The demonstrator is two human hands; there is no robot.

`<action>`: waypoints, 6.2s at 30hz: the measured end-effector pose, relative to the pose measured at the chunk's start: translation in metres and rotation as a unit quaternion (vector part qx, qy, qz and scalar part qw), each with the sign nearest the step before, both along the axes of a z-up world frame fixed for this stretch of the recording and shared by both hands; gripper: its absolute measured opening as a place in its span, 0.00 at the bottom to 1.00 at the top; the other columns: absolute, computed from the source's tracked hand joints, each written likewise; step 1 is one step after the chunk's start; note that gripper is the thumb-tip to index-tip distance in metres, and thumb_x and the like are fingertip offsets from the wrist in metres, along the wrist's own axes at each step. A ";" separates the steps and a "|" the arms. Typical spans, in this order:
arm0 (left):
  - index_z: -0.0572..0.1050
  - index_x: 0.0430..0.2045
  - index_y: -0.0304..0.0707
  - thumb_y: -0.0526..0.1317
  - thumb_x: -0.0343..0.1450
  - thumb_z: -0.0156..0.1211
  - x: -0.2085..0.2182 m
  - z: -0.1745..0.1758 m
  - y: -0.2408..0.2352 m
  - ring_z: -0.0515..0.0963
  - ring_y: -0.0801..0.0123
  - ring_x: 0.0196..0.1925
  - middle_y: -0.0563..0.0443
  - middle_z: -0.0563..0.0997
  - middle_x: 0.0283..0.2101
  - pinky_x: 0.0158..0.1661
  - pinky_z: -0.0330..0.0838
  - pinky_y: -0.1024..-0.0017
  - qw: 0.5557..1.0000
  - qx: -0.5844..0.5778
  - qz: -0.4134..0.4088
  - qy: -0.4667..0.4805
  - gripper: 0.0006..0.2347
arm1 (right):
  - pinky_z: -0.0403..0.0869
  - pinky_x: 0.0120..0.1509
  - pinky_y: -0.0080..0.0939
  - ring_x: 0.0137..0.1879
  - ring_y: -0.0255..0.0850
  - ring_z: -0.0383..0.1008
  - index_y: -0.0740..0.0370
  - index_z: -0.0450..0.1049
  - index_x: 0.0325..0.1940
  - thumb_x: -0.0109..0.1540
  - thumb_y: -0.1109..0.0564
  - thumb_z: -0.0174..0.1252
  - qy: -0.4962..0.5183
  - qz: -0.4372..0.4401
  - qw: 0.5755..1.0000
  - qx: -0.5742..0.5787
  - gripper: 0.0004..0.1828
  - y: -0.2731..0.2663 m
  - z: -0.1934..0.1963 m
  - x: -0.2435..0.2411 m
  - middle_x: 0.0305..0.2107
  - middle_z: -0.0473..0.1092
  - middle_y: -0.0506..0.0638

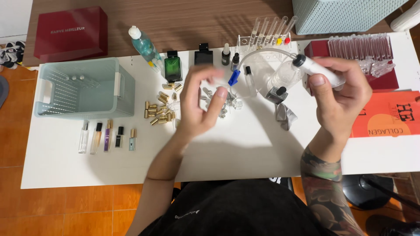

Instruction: Assembling perfume bottles by attaching spray nozzles and tubes using a syringe.

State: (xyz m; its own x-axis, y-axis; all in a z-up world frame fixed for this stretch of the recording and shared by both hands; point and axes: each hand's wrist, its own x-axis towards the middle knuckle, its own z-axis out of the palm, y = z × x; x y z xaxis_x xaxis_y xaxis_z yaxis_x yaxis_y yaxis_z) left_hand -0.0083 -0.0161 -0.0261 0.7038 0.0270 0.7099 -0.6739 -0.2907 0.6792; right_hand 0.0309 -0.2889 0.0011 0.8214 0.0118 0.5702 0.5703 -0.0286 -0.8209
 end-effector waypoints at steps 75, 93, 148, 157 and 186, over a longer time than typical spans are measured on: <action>0.60 0.32 0.43 0.58 0.82 0.32 0.037 -0.051 -0.035 0.58 0.72 0.18 0.58 0.57 0.24 0.29 0.59 0.70 0.788 -0.486 -0.298 0.232 0.19 | 0.57 0.28 0.38 0.22 0.37 0.57 0.66 0.72 0.29 0.64 0.61 0.63 0.048 -0.025 0.961 -0.271 0.11 0.077 -0.109 -0.077 0.17 0.60 0.48; 0.65 0.49 0.36 0.57 0.85 0.39 0.004 -0.045 -0.028 0.74 0.71 0.47 0.50 0.70 0.44 0.52 0.70 0.68 0.754 -0.469 -0.403 0.222 0.20 | 0.69 0.60 0.55 0.53 0.55 0.66 0.65 0.54 0.59 0.61 0.35 0.68 -0.152 0.078 0.977 -0.128 0.42 0.071 -0.053 -0.029 0.44 0.60 0.69; 0.81 0.41 0.36 0.38 0.80 0.54 0.028 -0.007 -0.017 0.70 0.72 0.30 0.52 0.73 0.27 0.35 0.67 0.73 0.971 0.093 -0.098 0.196 0.08 | 0.55 0.37 0.44 0.26 0.46 0.51 0.57 0.49 0.20 0.66 0.25 0.30 0.377 0.356 0.680 0.519 0.36 0.055 -0.017 0.055 0.15 0.51 0.52; 0.81 0.42 0.35 0.39 0.80 0.54 0.029 -0.012 -0.017 0.64 0.81 0.24 0.56 0.68 0.23 0.27 0.61 0.77 0.959 0.049 -0.125 0.248 0.09 | 0.54 0.36 0.41 0.27 0.43 0.52 0.57 0.52 0.21 0.69 0.29 0.31 0.353 0.375 0.685 0.515 0.34 0.051 -0.029 0.057 0.16 0.52 0.51; 0.79 0.37 0.33 0.44 0.82 0.48 0.028 -0.014 -0.007 0.57 0.86 0.23 0.65 0.60 0.20 0.26 0.52 0.79 0.908 -0.031 -0.258 0.329 0.14 | 0.56 0.40 0.42 0.28 0.44 0.55 0.56 0.58 0.18 0.63 0.23 0.34 0.288 0.456 0.714 0.446 0.38 0.040 -0.046 0.056 0.18 0.55 0.49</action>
State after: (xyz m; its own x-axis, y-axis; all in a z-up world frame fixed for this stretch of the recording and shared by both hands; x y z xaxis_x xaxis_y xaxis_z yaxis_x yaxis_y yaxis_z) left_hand 0.0200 -0.0234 -0.0401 0.9054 -0.4013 0.1388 -0.1517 -0.0002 0.9884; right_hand 0.0868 -0.2493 -0.0449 0.8052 0.5350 0.2558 -0.4219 0.8199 -0.3870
